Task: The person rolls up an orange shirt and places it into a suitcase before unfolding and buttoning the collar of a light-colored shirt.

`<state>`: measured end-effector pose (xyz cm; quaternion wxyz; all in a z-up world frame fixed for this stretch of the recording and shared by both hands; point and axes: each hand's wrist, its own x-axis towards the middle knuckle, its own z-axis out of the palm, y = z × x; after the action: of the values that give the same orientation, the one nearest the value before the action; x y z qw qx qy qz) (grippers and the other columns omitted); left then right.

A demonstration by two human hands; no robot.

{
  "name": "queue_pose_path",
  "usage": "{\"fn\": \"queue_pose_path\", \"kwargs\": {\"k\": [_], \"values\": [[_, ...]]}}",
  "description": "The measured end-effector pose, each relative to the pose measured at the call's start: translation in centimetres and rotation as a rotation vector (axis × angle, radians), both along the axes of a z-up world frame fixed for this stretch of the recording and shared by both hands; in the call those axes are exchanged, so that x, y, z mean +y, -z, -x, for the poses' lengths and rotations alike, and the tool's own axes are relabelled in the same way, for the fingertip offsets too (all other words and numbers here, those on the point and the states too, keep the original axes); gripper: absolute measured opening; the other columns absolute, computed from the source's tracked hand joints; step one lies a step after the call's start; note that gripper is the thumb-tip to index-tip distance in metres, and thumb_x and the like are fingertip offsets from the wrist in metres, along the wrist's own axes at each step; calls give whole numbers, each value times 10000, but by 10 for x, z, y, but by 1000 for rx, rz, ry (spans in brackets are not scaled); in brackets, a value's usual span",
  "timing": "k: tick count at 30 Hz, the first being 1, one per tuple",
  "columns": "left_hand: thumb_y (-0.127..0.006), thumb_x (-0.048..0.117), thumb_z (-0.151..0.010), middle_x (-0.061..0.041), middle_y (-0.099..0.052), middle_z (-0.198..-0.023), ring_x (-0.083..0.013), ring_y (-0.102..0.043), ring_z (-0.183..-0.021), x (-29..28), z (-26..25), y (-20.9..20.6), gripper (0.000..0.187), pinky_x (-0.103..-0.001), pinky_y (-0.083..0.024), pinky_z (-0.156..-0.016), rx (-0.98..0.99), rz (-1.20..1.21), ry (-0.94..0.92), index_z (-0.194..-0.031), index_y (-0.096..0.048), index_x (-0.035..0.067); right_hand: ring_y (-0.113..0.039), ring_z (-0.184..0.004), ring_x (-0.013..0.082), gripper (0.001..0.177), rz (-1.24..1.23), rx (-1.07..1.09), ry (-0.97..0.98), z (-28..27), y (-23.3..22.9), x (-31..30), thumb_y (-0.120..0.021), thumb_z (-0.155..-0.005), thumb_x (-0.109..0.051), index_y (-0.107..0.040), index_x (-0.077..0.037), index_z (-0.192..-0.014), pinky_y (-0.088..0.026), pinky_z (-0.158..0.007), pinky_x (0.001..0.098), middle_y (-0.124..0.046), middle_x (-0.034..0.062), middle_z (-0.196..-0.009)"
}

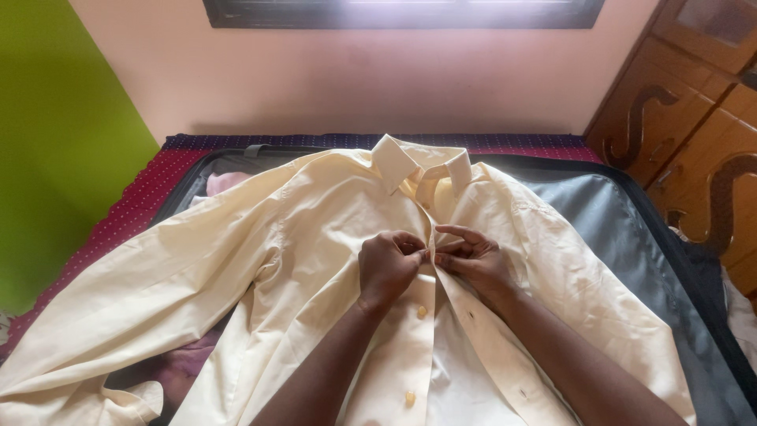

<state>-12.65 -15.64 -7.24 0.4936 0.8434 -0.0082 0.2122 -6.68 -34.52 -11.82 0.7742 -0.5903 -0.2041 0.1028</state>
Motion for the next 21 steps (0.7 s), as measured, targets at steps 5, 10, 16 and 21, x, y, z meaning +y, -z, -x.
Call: {"fn": "queue_pose_path", "kwargs": {"k": [5,10,16,21], "values": [[-743,107,-761,-88,-793,-795,-182,-792,-710,-3,-2,6,143,-288,-623,-724,-88,-12,50,-876,-826,94,-732,-865,130,521,89,-72,74,1,0,2,-789,-816,48,-664,-22,-1317,-615,-795,267,-775,118,-950],[-729,115,-769,-107,-788,-775,-189,-787,-694,-5,-1,1,147,-299,-618,-706,-19,29,37,-874,-823,74,-726,-849,127,488,76,-97,76,-5,10,2,-804,-806,51,-678,-17,-1273,-616,-771,270,-768,103,-933],[-845,282,-788,-97,-789,-743,-167,-772,-660,-6,1,-2,238,-290,-587,-665,89,51,57,-835,-816,52,-730,-903,118,452,38,-160,41,-11,19,1,-794,-832,44,-670,-14,-1262,-618,-815,261,-763,88,-971],[-846,192,-777,-81,-797,-777,-129,-763,-691,-3,-10,13,194,-272,-584,-671,62,178,84,-877,-798,34,-738,-892,130,447,117,-185,63,-9,15,1,-793,-829,42,-665,-16,-1254,-618,-803,264,-778,99,-961]]}}
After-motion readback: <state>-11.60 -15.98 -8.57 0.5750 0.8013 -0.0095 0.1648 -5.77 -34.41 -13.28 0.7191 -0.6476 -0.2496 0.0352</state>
